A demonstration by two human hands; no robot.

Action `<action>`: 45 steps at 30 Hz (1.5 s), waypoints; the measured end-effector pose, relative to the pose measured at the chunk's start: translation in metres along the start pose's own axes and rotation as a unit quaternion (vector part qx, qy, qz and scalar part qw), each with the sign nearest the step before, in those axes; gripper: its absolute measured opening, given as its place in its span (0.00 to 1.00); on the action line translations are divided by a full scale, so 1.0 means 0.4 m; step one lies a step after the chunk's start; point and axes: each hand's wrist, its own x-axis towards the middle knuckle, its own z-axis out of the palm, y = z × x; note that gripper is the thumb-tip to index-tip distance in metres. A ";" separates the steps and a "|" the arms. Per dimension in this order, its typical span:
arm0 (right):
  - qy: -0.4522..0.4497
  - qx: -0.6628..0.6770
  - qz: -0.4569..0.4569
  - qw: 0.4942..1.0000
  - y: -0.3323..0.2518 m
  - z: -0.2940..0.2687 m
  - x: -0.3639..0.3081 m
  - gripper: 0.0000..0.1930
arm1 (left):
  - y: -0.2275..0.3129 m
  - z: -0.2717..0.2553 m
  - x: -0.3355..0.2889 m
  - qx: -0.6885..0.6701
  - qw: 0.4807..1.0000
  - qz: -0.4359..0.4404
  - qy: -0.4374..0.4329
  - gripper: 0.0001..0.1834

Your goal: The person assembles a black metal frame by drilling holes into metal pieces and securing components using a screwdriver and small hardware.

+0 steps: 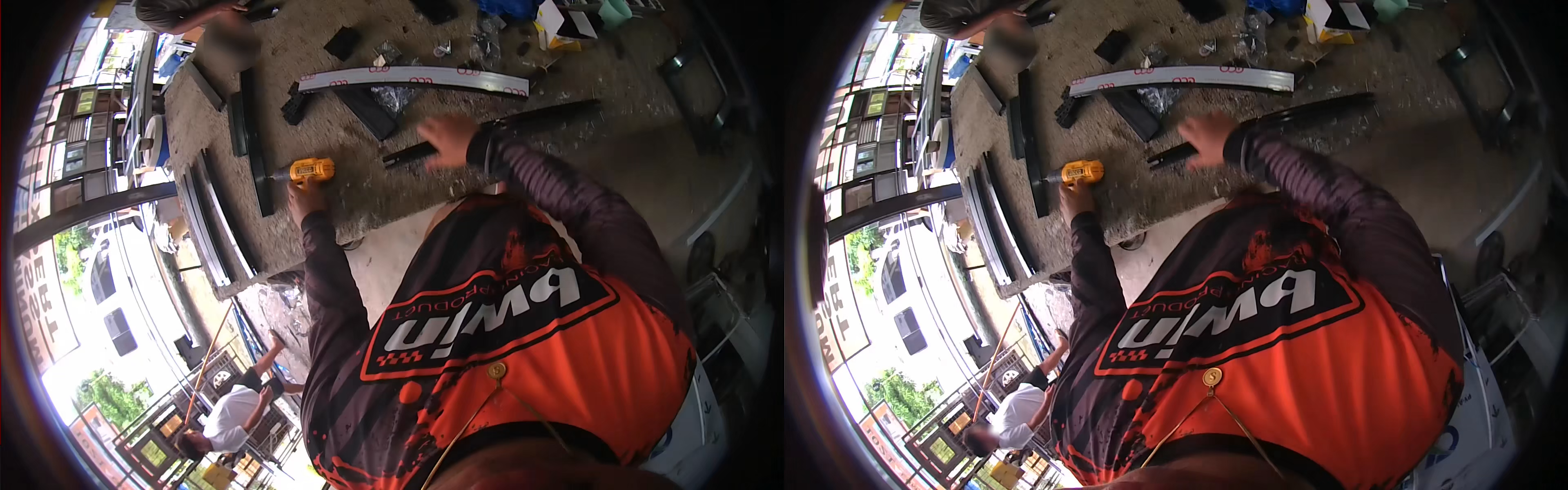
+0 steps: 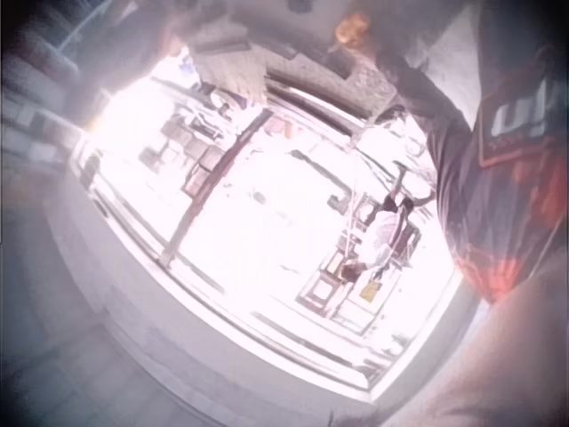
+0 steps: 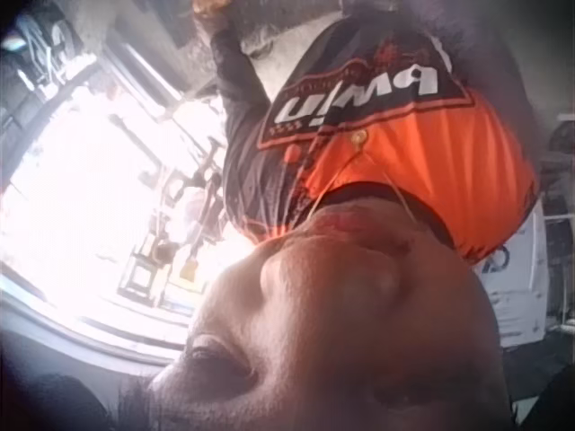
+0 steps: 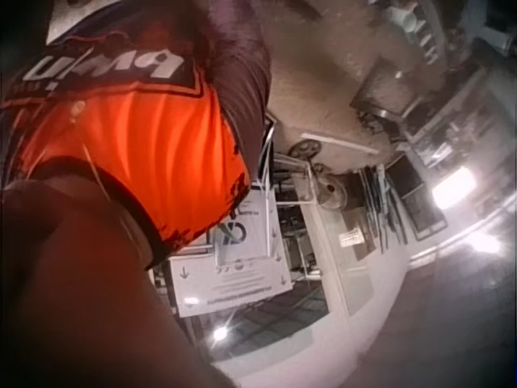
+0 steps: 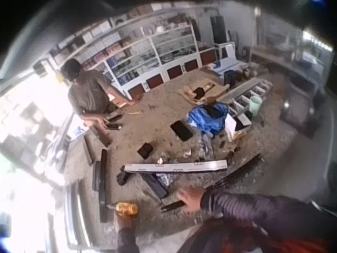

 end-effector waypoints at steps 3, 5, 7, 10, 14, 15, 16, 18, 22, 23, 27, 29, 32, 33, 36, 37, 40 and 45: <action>0.058 -0.068 -0.041 0.995 -0.018 0.065 -0.049 0.21 | 0.011 -0.006 0.004 -0.005 1.000 -0.013 -0.006 0.34; 0.011 -0.030 -0.015 0.999 -0.032 0.023 -0.058 0.22 | 0.002 -0.007 0.003 -0.030 1.000 -0.008 0.003 0.33; -0.046 0.078 0.080 0.993 -0.051 -0.074 -0.074 0.21 | -0.004 0.003 0.003 -0.035 0.999 -0.023 0.014 0.33; 0.023 0.225 0.171 0.959 0.007 -0.072 -0.142 0.21 | 0.057 0.015 -0.022 0.025 0.995 -0.044 0.090 0.32; 0.081 0.348 0.251 0.899 0.074 -0.104 -0.306 0.26 | 0.139 0.064 -0.056 0.035 0.989 0.055 0.131 0.32; 0.092 0.342 0.253 0.900 0.087 -0.110 -0.355 0.28 | 0.154 0.094 -0.040 0.015 0.988 0.105 0.112 0.31; 0.114 0.339 0.289 0.888 0.087 -0.115 -0.396 0.30 | 0.198 0.105 -0.038 -0.029 0.985 0.133 0.107 0.29; 0.149 0.359 0.346 0.854 0.126 -0.068 -0.501 0.33 | 0.335 0.090 -0.049 -0.139 0.969 0.174 0.106 0.26; 0.134 0.427 0.415 0.792 0.160 -0.060 -0.582 0.35 | 0.438 0.079 0.001 -0.079 0.977 0.188 0.070 0.21; 0.121 0.441 0.421 0.783 0.167 -0.060 -0.591 0.35 | 0.458 0.084 0.025 -0.072 0.978 0.185 0.066 0.21; 0.067 0.468 0.429 0.770 0.180 -0.097 -0.592 0.35 | 0.397 0.067 0.186 -0.010 0.992 0.058 0.111 0.21; 0.058 0.466 0.415 0.780 0.184 -0.104 -0.585 0.35 | 0.363 0.042 0.262 0.035 0.992 0.013 0.120 0.22; 0.048 0.471 0.407 0.781 0.190 -0.098 -0.584 0.34 | 0.347 0.022 0.323 0.030 0.997 -0.020 0.070 0.23; 0.034 0.481 0.417 0.770 0.188 -0.105 -0.587 0.34 | 0.356 0.020 0.346 0.010 0.997 -0.036 0.061 0.25; 0.017 0.508 0.440 0.740 0.153 -0.165 -0.588 0.33 | 0.370 0.035 0.381 0.018 0.998 -0.040 0.040 0.27; 0.018 0.517 0.450 0.728 0.132 -0.183 -0.591 0.32 | 0.376 0.044 0.388 0.043 0.998 -0.027 0.044 0.26; 0.001 0.495 0.468 0.733 0.109 -0.234 -0.596 0.31 | 0.325 0.073 0.445 0.176 0.981 -0.023 0.074 0.26; 0.098 0.561 0.424 0.704 0.129 -0.202 -0.566 0.27 | 0.256 0.154 0.435 0.262 0.962 0.077 0.025 0.35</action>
